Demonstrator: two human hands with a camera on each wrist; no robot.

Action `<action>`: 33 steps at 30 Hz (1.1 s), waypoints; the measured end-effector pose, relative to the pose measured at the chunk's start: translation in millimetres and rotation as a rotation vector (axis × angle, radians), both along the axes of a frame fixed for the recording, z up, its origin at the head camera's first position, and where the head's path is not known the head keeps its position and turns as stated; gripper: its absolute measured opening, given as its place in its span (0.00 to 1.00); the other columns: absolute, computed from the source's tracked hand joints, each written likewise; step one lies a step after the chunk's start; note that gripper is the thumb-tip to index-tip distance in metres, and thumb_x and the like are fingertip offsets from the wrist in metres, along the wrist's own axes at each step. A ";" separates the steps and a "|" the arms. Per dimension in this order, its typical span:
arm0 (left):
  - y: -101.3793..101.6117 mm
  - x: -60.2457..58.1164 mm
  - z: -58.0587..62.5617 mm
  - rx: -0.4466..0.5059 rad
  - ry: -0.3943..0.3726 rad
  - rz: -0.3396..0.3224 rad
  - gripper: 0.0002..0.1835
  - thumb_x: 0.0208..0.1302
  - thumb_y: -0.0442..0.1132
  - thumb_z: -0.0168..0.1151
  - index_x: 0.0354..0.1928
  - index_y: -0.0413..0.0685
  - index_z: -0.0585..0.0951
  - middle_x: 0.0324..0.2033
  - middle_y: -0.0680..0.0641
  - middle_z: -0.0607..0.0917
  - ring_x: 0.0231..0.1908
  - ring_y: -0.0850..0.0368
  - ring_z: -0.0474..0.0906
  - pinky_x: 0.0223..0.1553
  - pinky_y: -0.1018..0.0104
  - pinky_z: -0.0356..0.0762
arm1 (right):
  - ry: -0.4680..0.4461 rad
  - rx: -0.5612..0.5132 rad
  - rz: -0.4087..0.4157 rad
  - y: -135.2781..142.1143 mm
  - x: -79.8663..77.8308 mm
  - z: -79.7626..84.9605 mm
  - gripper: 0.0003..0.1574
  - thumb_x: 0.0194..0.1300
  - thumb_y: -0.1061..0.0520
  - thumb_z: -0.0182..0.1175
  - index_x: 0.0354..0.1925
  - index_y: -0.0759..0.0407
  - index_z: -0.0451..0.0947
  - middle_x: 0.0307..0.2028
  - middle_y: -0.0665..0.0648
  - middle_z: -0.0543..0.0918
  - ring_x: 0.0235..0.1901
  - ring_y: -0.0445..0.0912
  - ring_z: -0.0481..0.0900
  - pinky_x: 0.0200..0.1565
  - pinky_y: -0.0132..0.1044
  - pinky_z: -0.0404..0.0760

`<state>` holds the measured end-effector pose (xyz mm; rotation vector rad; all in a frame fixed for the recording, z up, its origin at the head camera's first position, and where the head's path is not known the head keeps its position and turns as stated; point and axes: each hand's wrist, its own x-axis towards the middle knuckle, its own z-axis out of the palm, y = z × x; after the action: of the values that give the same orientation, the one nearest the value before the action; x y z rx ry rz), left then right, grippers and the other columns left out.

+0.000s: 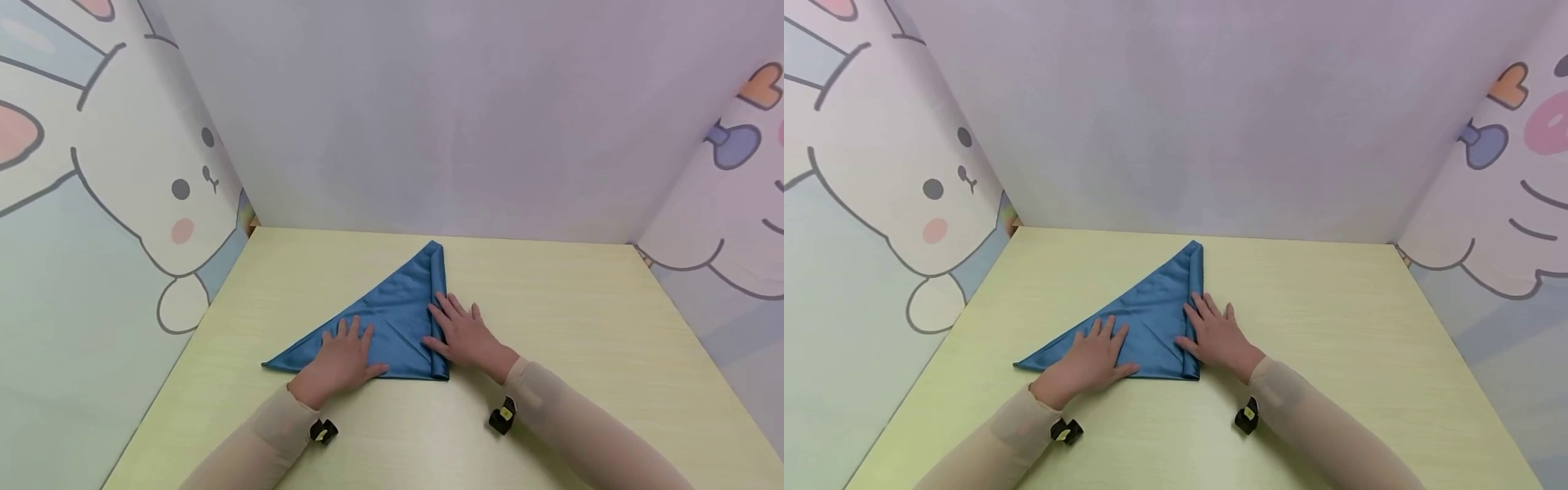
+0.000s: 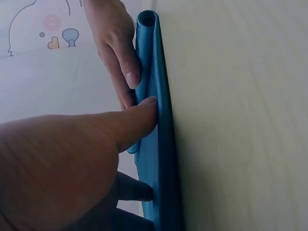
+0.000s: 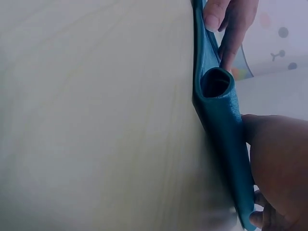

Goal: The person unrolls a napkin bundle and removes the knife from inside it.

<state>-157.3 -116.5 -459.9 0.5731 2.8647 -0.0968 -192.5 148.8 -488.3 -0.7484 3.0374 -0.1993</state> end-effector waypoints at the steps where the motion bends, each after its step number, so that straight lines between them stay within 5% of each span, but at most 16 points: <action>1: -0.1 -0.3 -0.5 0.000 -0.001 0.001 0.47 0.63 0.72 0.45 0.73 0.47 0.60 0.71 0.35 0.57 0.69 0.32 0.53 0.58 0.32 0.59 | 0.005 0.002 -0.001 0.0 0.2 -0.1 0.50 0.67 0.28 0.46 0.74 0.56 0.56 0.74 0.61 0.50 0.73 0.59 0.47 0.60 0.71 0.53; 19: -1.4 -7.7 -2.7 -0.002 0.024 0.011 0.45 0.62 0.73 0.46 0.73 0.51 0.62 0.71 0.35 0.57 0.66 0.27 0.54 0.54 0.31 0.63 | 0.012 0.015 -0.053 -3.2 3.9 0.7 0.49 0.67 0.29 0.48 0.73 0.57 0.57 0.73 0.63 0.52 0.72 0.60 0.50 0.60 0.70 0.55; 33: -6.4 -12.3 -6.3 -0.018 -0.027 0.138 0.52 0.56 0.77 0.47 0.75 0.54 0.55 0.72 0.34 0.52 0.68 0.26 0.49 0.52 0.25 0.58 | -0.043 -0.074 -0.051 -1.8 0.6 -3.0 0.45 0.69 0.35 0.52 0.73 0.57 0.56 0.74 0.64 0.50 0.72 0.60 0.48 0.60 0.70 0.55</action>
<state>-169.6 -122.9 -466.3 0.3696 2.8637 -0.0917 -191.9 147.0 -491.4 -0.6617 3.0257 -0.3257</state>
